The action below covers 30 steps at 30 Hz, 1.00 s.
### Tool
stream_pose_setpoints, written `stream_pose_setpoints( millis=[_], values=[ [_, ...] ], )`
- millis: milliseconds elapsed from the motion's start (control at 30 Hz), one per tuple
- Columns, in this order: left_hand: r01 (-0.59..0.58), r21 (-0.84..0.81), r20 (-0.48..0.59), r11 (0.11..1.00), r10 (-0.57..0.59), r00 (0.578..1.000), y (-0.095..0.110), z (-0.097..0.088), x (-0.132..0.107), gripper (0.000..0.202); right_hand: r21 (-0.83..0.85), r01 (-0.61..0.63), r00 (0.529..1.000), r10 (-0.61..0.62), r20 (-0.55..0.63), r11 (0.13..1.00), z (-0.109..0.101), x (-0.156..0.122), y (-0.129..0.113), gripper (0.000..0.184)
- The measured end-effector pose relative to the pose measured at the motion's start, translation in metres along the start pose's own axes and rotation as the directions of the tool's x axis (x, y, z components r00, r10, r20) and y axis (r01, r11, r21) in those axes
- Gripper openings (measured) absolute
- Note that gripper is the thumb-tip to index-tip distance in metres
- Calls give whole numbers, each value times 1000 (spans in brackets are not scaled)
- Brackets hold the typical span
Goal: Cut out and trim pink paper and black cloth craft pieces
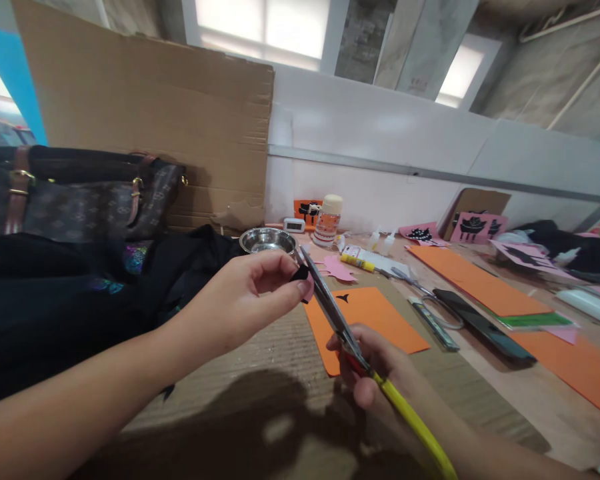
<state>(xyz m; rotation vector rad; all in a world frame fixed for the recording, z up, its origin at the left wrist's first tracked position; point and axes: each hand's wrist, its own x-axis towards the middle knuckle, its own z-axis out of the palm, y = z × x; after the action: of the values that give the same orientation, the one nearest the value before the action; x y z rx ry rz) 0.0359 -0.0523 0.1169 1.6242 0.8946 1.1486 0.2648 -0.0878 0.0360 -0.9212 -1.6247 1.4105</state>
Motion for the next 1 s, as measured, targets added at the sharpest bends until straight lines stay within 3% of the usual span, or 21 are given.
stream_pose_setpoints(
  millis=[733,1000],
  values=[
    [10,74,-31,997,-7,999,3,-2,1,16,67,-30,1000,30,-7,997,1,0,-4,63],
    [2,95,-29,996,0,1000,2,-3,0,16,9,11,1000,-10,-17,1000,1,1,-5,64]
  ],
)
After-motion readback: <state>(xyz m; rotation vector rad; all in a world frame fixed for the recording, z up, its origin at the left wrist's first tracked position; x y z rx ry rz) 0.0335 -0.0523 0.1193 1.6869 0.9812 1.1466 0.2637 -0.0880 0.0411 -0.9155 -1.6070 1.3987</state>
